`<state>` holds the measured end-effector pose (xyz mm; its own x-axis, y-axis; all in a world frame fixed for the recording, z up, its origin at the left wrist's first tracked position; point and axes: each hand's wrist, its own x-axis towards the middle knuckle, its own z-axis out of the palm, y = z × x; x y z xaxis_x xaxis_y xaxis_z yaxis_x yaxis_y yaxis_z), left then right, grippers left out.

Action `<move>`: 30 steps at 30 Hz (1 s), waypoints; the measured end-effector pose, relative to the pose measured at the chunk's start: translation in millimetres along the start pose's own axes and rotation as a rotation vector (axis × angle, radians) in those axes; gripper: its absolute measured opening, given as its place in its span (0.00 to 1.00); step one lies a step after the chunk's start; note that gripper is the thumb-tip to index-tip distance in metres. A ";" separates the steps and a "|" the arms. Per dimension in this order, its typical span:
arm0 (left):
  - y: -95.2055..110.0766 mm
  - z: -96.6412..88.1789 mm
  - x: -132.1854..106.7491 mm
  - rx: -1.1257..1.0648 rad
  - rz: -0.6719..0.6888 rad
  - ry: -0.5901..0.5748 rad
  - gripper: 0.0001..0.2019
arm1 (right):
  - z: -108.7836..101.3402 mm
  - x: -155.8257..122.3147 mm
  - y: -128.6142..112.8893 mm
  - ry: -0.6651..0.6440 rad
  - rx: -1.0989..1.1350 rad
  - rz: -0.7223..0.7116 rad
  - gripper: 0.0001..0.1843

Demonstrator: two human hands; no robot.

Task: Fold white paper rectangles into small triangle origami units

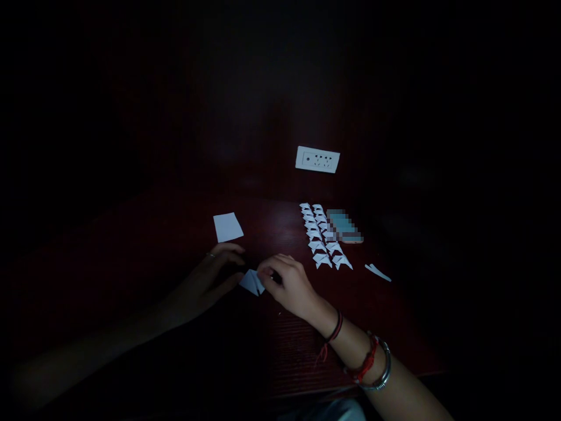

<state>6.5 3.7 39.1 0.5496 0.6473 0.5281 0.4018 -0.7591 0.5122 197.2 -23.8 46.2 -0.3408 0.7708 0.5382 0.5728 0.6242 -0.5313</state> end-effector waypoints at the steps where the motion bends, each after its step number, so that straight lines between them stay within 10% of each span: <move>1: 1.1 -0.9 1.1 -0.001 0.007 -0.009 0.04 | 0.2 -0.2 -1.2 -0.021 -0.017 -0.020 0.04; 15: 7.5 2.9 1.0 0.004 0.132 -0.104 0.05 | 2.5 2.5 -11.4 -0.124 -0.074 -0.072 0.03; 30: -4.5 -2.5 1.0 -0.100 -0.050 0.026 0.07 | -2.5 -3.1 4.7 -0.063 0.047 0.044 0.03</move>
<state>3.4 8.0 39.0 0.5111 0.6867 0.5170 0.3520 -0.7159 0.6029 202.9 -23.6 43.6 -0.3631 0.8031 0.4725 0.5529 0.5939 -0.5845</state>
